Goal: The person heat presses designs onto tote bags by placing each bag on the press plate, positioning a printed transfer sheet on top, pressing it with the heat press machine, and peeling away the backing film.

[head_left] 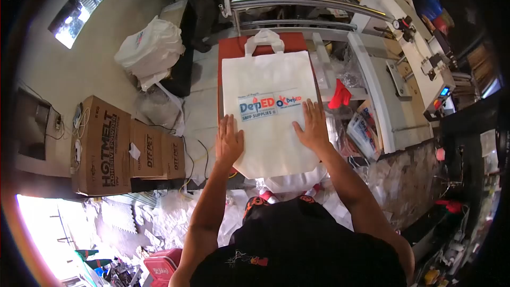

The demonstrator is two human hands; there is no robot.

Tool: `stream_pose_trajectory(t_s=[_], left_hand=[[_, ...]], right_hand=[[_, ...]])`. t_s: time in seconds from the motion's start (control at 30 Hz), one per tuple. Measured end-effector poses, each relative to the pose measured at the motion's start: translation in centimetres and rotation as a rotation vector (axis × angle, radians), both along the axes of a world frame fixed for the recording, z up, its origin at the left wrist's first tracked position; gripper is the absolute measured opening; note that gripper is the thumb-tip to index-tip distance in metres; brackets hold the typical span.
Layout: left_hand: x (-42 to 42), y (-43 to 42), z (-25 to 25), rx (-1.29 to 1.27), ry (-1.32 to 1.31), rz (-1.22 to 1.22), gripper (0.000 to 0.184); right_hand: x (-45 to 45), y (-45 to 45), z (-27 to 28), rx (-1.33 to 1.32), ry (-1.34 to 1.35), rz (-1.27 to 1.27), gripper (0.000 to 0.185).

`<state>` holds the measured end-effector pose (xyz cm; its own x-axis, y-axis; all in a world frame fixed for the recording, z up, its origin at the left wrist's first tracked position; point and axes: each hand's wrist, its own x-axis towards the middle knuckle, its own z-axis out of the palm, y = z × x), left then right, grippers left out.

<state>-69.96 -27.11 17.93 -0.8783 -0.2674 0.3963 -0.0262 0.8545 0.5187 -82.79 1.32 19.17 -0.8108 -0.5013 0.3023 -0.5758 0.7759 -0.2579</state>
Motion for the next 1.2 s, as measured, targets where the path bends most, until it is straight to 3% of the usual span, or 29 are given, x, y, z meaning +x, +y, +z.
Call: stream_pose_trajectory(t_s=[0.13, 0.2, 1.2], left_hand=[[0.1, 0.4, 0.9, -0.049, -0.045, 0.022, 0.053], [0.0, 0.3, 0.9, -0.265, -0.111, 0.011, 0.049], [-0.4, 0.6, 1.9, -0.247, -0.208, 0.039, 0.049]], right_hand=[[0.4, -0.1, 0.7, 0.057, 0.002, 0.002, 0.067], [0.2, 0.0, 0.2, 0.03, 0.029, 0.012, 0.061], [0.2, -0.1, 0.6, -0.107, 0.188, 0.004, 0.051]])
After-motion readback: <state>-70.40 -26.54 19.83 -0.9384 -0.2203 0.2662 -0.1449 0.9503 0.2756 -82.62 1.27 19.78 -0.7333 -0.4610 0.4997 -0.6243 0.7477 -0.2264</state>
